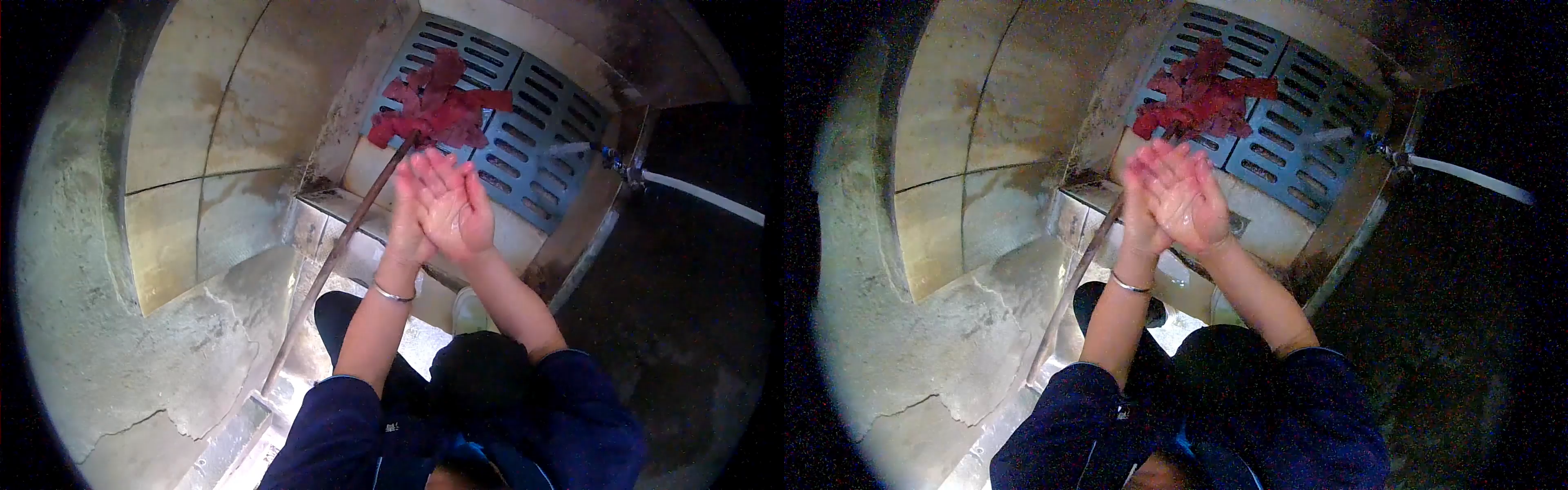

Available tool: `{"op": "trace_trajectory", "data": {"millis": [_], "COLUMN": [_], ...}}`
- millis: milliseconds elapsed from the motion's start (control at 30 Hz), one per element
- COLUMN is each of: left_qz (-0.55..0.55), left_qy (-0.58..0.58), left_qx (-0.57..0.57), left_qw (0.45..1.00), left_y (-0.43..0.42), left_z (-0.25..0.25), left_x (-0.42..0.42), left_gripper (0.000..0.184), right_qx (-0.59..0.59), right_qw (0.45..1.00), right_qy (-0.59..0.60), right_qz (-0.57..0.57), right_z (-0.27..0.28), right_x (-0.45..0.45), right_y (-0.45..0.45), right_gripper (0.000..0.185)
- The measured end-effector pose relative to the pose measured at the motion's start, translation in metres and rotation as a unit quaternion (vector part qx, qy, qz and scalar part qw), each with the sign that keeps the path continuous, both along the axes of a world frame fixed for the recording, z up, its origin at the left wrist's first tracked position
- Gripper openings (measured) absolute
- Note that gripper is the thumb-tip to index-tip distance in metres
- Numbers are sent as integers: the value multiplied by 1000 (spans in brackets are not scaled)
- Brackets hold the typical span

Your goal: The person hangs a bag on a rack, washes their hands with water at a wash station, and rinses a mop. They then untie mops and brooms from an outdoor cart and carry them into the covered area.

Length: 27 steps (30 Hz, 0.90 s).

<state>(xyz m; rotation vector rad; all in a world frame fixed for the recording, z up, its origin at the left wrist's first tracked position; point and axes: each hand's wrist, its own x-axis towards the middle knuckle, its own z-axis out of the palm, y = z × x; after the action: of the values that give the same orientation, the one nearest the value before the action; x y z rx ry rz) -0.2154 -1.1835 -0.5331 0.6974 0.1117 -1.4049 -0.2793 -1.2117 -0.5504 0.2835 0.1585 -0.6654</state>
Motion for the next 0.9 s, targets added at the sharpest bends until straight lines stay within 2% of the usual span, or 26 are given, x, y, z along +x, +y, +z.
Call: {"op": "trace_trajectory", "data": {"millis": [33,67,100,133,167,233,300,333,367,400,433,500,533,567,600,633,700,733,767,800,833,867,900], "left_qz": [-25,-56,-101,-145,-146,-259,-248,-245,-236,-166,-97,-7,-9,21,53,53,-33,-61,-58,-32,-7,3,3], "left_qy": [11,13,-3,-20,-20,-256,-283,-403,-515,-602,-658,-546,-544,-624,-694,-696,-747,-785,-783,-788,-792,-778,-741], "left_qx": [-6,-7,-2,1,2,52,79,158,233,321,416,238,241,149,52,49,53,55,55,51,47,55,71], "left_qw": [1000,998,995,989,989,930,923,867,790,712,620,803,804,767,716,714,662,615,617,613,609,625,668], "left_y": [-1,0,2,5,8,11,2,-5,-10,-14,-18,-7,-2,1,2,7,14,12,8,4,-1,-3,-3], "left_z": [2,1,-5,-12,-17,-26,-17,-11,-9,-16,-24,-26,-28,-28,-27,-32,-39,-38,-40,-44,-50,-52,-52], "left_x": [2,4,5,5,8,15,15,13,8,-7,-22,-15,-23,-38,-49,-54,-59,-57,-54,-50,-45,-41,-39], "left_gripper": [47,48,41,34,34,30,26,23,22,22,21,19,19,27,44,44,58,49,49,36,24,24,24], "right_qx": [1,-43,-84,-84,-84,-103,-107,-340,-497,-614,-616,-634,-600,-600,-478,-333,-207,-114,-16,-18,-58,-96,-94], "right_qw": [1000,992,967,986,986,972,948,848,735,592,592,464,429,428,587,719,787,910,981,981,991,992,992], "right_qy": [0,-117,-230,-51,-51,162,267,405,461,522,517,619,672,672,653,604,581,398,188,187,105,23,23], "right_qz": [-1,32,63,134,134,138,138,46,16,-37,-43,-20,70,73,-2,-81,16,30,39,39,58,77,78], "right_z": [-10,-20,-27,-32,-33,-42,-61,-74,-72,-70,-68,-67,-76,-79,-78,-77,-52,-43,-39,-45,-56,-54,-51], "right_x": [0,3,2,-10,-8,4,7,7,5,3,6,4,8,11,15,17,6,-1,-4,-8,-12,-13,-14], "right_y": [1,2,4,2,5,14,23,27,22,17,12,15,13,4,-9,-18,-15,-14,-15,-18,-21,-23,-21], "right_gripper": [38,32,34,32,32,30,29,25,22,21,21,23,26,26,30,35,34,41,48,48,47,47,47]}}
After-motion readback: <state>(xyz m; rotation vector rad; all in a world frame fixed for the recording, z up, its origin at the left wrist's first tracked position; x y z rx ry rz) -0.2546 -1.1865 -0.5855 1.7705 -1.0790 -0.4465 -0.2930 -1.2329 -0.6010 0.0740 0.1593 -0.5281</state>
